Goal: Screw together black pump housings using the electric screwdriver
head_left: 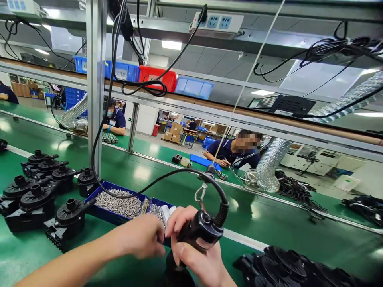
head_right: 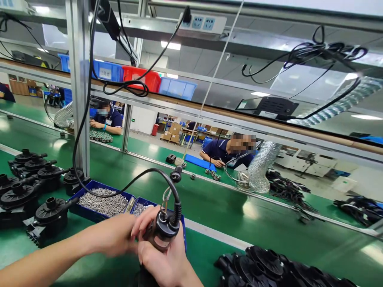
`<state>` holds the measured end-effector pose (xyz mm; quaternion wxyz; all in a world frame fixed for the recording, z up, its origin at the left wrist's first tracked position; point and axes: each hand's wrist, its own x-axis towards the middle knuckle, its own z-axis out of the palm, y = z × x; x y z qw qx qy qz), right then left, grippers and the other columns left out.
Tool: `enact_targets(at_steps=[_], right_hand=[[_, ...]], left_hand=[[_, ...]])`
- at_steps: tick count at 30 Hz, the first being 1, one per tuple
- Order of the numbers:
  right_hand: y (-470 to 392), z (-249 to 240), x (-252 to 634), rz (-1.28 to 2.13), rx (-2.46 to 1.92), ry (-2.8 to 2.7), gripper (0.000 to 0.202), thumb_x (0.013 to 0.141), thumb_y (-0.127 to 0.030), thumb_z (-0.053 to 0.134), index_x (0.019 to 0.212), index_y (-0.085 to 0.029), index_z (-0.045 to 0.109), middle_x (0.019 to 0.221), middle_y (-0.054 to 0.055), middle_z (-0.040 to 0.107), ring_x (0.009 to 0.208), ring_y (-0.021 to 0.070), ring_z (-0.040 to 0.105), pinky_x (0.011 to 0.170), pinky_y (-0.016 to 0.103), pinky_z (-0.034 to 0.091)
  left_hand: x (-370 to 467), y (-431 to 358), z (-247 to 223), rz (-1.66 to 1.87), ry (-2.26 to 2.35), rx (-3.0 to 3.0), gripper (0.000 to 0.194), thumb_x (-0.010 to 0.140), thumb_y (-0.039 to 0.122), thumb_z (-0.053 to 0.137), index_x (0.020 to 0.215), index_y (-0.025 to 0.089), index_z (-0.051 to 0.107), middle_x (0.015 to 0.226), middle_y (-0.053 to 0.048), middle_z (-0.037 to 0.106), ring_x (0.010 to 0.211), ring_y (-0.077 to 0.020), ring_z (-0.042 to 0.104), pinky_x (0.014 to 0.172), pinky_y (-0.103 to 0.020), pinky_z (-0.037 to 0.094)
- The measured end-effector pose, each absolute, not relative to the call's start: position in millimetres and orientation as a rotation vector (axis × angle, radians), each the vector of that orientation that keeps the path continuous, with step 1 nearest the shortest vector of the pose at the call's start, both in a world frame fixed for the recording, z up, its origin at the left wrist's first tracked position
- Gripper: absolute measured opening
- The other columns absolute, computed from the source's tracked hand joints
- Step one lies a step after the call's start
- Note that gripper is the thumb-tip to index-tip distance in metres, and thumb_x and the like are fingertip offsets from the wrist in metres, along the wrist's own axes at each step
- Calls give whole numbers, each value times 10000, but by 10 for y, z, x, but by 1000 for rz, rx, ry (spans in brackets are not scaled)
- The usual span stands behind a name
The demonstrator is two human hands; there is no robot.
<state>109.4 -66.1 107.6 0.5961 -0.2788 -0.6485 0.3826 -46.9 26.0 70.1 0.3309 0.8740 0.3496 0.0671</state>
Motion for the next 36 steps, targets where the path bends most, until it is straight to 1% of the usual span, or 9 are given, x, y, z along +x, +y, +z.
enact_targets(at_steps=[5, 8, 11, 16, 21, 24, 30, 33, 36], right_hand=[[-638, 1023, 1138, 610, -908, -1548, 68, 866, -197, 702, 925, -213, 673, 811, 13, 637, 563, 142, 544, 523, 275, 445], [-590, 983, 1149, 538, -957, -1520, 21, 885, -224, 685, 898, -208, 687, 747, -1, 630, 567, 149, 548, 532, 275, 444], [-548, 977, 1129, 521, -910, -1464, 52, 885, -251, 687, 855, -209, 682, 723, -5, 642, 540, 138, 529, 502, 261, 430], [-595, 1067, 1089, 590, -934, -1404, 125, 898, -306, 726, 847, -200, 682, 664, -17, 618, 533, 139, 519, 514, 267, 430], [-616, 1155, 1103, 602, -1018, -1343, 241, 912, -407, 751, 839, -202, 646, 644, -16, 598, 545, 158, 538, 563, 304, 450], [-573, 1176, 1167, 560, -1105, -1326, 262, 897, -415, 775, 845, -202, 632, 673, -12, 599, 555, 161, 538, 552, 303, 434], [-677, 1289, 1272, 447, -1068, -1265, 265, 907, -409, 810, 850, -192, 669, 636, -10, 611, 529, 149, 525, 515, 285, 443], [-754, 1327, 1288, 473, -888, -1200, 193, 911, -333, 820, 923, -214, 668, 696, -10, 663, 479, 135, 571, 486, 272, 482], [-751, 1315, 1334, 561, -751, -1199, 211, 904, -274, 831, 977, -234, 637, 780, -10, 697, 438, 130, 604, 447, 264, 494]], left_hand=[[-88, 588, 766, 103, 1296, 2552, 189, 855, 198, 689, 982, 141, 817, 1037, -186, 791, 1019, -378, 742, 905, -432, 545], [56, 651, 656, 80, 1301, 2620, 369, 837, 206, 744, 1192, 116, 786, 1300, -252, 728, 1348, -449, 593, 1113, -548, 462], [92, 659, 588, 53, 1298, 2664, 318, 901, 211, 676, 1184, 123, 790, 1320, -259, 718, 1412, -452, 524, 1164, -608, 398], [37, 656, 573, 61, 1291, 2668, 326, 937, 180, 590, 1193, 130, 786, 1296, -254, 722, 1383, -443, 536, 1162, -616, 382], [-44, 623, 606, 164, 1271, 2592, 202, 906, 138, 600, 927, 146, 801, 1167, -214, 751, 1271, -409, 590, 1109, -542, 407], [-143, 536, 663, 272, 1250, 2525, 191, 929, 133, 570, 935, 151, 761, 1130, -183, 751, 1174, -361, 635, 1058, -489, 416], [-340, 272, 662, 127, 1045, 2263, 142, 768, 75, 641, 728, 210, 657, 770, -28, 717, 763, -226, 660, 671, -289, 436], [-220, 214, 504, -144, 879, 1946, 204, 628, -2, 610, 592, 198, 593, 627, 22, 625, 635, -178, 602, 626, -271, 452], [-9, 204, 276, -306, 790, 1701, 198, 646, 5, 556, 561, 183, 561, 594, 27, 613, 528, -135, 564, 550, -243, 453]])
